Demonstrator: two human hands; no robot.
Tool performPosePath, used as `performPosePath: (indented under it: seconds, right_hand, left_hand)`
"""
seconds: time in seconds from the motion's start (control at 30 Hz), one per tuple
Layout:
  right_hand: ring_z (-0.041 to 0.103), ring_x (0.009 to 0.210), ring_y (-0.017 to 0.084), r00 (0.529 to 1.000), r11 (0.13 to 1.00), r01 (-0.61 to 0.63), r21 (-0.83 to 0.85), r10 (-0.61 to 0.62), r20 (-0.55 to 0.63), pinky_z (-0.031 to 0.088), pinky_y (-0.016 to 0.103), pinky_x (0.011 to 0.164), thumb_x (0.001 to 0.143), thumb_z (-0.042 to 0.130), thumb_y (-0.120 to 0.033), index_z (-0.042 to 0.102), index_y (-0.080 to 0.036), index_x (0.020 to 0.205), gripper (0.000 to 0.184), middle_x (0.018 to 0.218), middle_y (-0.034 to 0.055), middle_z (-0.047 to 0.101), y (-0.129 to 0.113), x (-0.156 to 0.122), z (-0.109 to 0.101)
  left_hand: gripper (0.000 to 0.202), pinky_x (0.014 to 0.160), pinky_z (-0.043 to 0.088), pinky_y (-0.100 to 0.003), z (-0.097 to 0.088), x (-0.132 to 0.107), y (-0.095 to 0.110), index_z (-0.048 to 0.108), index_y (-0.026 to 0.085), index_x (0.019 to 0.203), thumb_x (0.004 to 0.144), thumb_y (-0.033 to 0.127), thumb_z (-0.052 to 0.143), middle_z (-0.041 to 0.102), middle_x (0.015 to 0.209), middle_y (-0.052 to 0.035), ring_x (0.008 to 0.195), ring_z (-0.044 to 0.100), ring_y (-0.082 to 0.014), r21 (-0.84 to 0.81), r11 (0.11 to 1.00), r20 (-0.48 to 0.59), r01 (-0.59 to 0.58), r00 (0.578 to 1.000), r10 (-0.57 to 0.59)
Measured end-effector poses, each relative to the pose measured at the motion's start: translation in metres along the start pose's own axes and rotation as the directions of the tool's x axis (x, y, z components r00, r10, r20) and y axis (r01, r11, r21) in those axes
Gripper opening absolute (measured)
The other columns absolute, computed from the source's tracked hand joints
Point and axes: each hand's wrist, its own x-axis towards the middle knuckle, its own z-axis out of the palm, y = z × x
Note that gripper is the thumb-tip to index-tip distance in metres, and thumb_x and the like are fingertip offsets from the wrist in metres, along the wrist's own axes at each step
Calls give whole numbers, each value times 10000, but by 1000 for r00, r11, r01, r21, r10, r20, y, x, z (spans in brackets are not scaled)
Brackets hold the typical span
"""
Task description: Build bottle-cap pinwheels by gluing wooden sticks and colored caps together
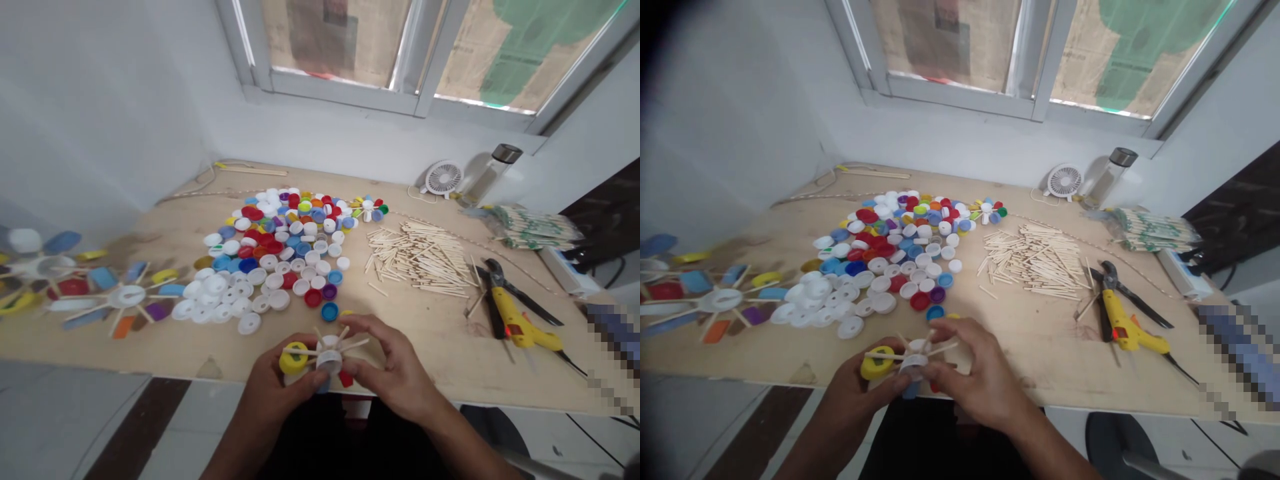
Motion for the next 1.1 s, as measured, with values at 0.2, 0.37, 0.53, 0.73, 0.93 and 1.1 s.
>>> performPosePath:
  seconds: [0.2,0.37,0.53,0.73,0.93,1.1]
  right_hand:
    - [601,1021,221,997,916,24,-401,-53,-62,471,382,903,902,553,-313,606,-214,1122,247,1086,73,653,22,17,-16]
    - [571,929,276,996,610,85,-788,-46,71,475,413,802,831,612,-255,615,-169,1087,269,1019,117,622,28,28,2]
    - [559,829,257,997,567,80,-820,-45,66,452,387,742,820,590,-219,623,-175,879,81,880,92,611,25,34,7]
    - [565,768,177,998,751,3,-660,-43,-45,458,298,704,787,588,-195,552,-189,916,135,846,28,606,29,17,-11]
    - [575,883,184,995,906,88,-413,-103,-13,460,345,817,858,529,-203,560,-241,1162,309,930,34,605,33,-2,-22]
    - [591,909,213,985,844,130,-521,-172,-34,435,391,826,867,560,-202,603,-235,1032,174,952,45,653,41,-10,-26]
  left_hand:
    - [568,718,498,-245,-17,16,-18,661,185,941,435,312,886,717,805,11,765,649,-164,-207,975,-168,81,979,-116]
    - [639,709,524,-280,-24,23,-25,631,184,1049,472,299,882,726,842,-20,766,666,-184,-241,965,-133,100,982,-135]
    - [603,706,525,-250,-20,19,-19,642,186,1025,478,267,881,730,810,2,757,669,-161,-279,955,-120,99,983,-137]
    - [578,706,519,-242,-11,17,-17,661,183,1011,483,271,880,734,787,9,743,666,-153,-310,949,-139,48,986,-95]
    - [605,764,513,-222,-3,21,-19,650,181,1035,488,271,891,722,824,4,798,658,-142,-338,934,-27,116,991,-132]
    - [559,744,523,-209,3,21,-20,658,184,963,466,266,900,686,763,24,786,652,-137,-330,937,-44,117,989,-139]
